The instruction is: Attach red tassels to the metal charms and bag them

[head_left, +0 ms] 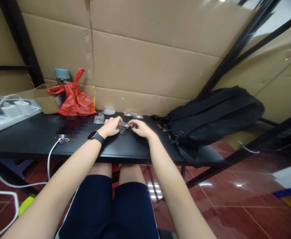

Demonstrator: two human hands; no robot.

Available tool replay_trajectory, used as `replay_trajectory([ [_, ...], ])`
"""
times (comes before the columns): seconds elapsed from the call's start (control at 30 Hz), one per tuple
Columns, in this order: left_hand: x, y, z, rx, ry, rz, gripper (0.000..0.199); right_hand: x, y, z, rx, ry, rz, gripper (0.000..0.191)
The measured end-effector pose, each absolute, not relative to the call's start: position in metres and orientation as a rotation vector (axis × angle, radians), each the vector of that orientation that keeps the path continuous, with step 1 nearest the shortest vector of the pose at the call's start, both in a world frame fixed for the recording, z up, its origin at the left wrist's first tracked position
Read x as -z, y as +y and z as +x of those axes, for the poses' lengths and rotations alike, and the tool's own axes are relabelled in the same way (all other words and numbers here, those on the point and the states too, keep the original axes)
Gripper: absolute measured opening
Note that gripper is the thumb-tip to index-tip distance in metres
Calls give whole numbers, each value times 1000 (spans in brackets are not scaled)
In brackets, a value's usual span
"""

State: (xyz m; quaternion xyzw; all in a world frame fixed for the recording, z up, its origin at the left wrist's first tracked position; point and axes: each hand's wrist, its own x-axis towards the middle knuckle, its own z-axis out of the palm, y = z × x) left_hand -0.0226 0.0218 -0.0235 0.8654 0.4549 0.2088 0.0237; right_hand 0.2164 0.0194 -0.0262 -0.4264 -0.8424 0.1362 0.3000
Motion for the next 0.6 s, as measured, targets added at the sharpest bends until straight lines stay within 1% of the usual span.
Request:
replay_trajectory([
  [0.07, 26, 24, -21, -695, 1435, 2684, 41, 28, 20, 213, -340, -2270, -1127, 34],
  [0.17, 29, 28, -23, -733, 1505, 2692, 31, 31, 21, 204, -308, -2246, -1091, 35],
  [0.23, 30, 31, -26, -742, 1540, 2680, 24, 32, 22, 199, -296, -2217, -1093, 28],
  [0.3, 31, 33, -28, -753, 1541, 2666, 18, 33, 23, 197, -272, -2200, -1108, 14],
  [0.37, 31, 34, -30, -776, 1546, 2637, 20, 32, 25, 199, -253, -2183, -1119, 7],
  [0.5, 27, 35, -26, -787, 1603, 2489, 24, 30, 28, 211, -318, -2104, -1178, 10],
  [0.6, 25, 34, -21, -770, 1527, 2444, 28, 28, 29, 217, -374, -2086, -1216, 12],
])
